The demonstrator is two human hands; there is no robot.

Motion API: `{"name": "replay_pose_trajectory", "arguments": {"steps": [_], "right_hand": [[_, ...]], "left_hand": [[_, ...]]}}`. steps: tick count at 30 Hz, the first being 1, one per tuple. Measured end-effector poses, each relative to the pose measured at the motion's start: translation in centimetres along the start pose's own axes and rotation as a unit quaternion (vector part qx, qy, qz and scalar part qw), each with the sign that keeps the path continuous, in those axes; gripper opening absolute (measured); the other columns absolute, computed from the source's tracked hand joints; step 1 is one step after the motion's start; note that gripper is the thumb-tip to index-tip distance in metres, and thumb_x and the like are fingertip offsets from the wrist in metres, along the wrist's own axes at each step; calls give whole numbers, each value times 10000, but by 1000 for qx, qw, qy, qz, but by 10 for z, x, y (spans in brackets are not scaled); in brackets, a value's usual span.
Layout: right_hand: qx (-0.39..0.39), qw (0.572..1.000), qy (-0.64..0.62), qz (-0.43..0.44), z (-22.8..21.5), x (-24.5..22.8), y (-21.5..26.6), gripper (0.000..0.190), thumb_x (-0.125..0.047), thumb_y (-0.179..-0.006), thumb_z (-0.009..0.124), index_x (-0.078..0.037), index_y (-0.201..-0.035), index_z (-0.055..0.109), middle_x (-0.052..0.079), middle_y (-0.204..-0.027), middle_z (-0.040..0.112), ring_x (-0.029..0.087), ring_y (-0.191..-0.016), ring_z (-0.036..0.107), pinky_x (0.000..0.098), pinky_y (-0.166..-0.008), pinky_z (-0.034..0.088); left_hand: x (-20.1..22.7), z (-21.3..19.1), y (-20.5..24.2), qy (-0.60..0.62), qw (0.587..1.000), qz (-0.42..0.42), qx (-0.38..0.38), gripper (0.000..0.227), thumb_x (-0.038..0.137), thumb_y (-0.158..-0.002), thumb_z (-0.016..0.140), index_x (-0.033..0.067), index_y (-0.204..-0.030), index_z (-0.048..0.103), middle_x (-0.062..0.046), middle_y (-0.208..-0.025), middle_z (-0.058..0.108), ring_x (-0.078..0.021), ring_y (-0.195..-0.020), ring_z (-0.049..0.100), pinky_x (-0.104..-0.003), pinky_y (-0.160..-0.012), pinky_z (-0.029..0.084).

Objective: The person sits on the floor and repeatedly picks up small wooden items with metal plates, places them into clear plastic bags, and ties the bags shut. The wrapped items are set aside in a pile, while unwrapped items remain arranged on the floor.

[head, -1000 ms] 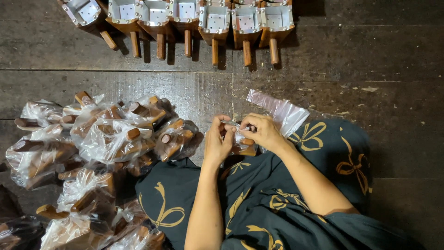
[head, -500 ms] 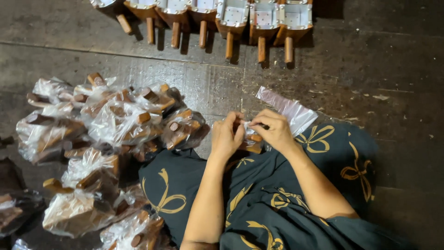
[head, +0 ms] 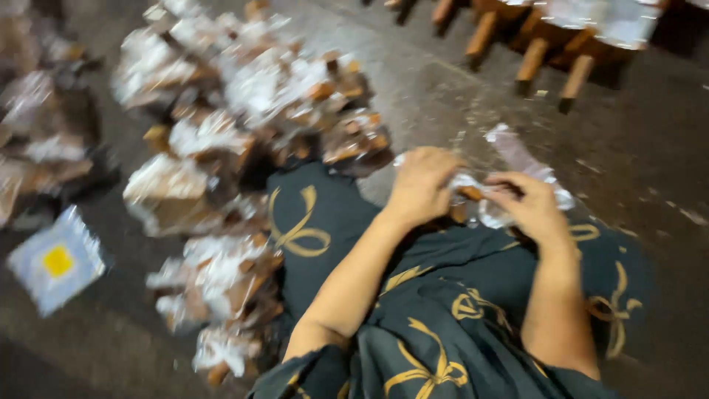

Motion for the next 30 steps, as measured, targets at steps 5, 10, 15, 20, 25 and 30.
{"name": "replay_pose_trajectory", "arguments": {"steps": [5,10,15,20,25,30], "right_hand": [[-16,989,60,137,-17,41,5,361,-96,-900,764,-48,-1254,708,106,-1048,728,152,-960,654,270,-894,492],[2,989,63,135,-26,46,6,301,-145,-968,710,-6,-1234,708,131,-1057,713,181,-992,648,313,-873,498],[22,995,64,73,-40,69,5,258,-139,-1033,693,-17,-1259,711,98,-1128,696,147,-999,601,276,-884,467],[45,993,74,74,-45,73,7,225,-64,-1081,682,-5,-1297,705,104,-1074,668,136,-947,574,274,-806,455],[58,990,102,79,-42,80,5,168,-27,-1162,671,58,-1304,699,173,-1030,677,238,-942,680,347,-765,513],[54,972,214,77,-49,132,-3,234,-157,-998,736,-104,-1224,768,97,-1092,744,232,-953,652,360,-849,447]], "left_hand": [[7,26,23,17,995,6,-99,402,257,-775,608,235,-1176,640,2,-1146,709,-292,-1155,648,-500,-962,448],[14,15,23,-42,995,25,-84,219,212,-938,617,214,-1155,653,-11,-1079,710,-256,-1076,631,-504,-1093,353],[71,-126,9,186,982,18,33,221,249,-1050,528,86,-1087,672,-71,-1080,721,-332,-991,717,-438,-926,547],[107,-296,50,23,992,-44,114,124,104,-927,661,66,-1042,687,-89,-1048,721,-315,-1009,712,-443,-954,551],[104,-436,152,-239,919,-167,264,180,128,-1009,761,-6,-1102,683,-122,-995,718,-236,-911,692,-359,-887,568],[50,-512,308,-403,795,-316,326,233,16,-1007,783,-52,-1222,726,-153,-1089,731,-233,-960,689,-349,-885,543]]}}
Point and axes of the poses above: each hand's wrist, its own y-axis away from the middle knuckle, its own z-axis out of the palm, x = y × z, the point moved 9 cm from there along -y, towards the middle knuckle
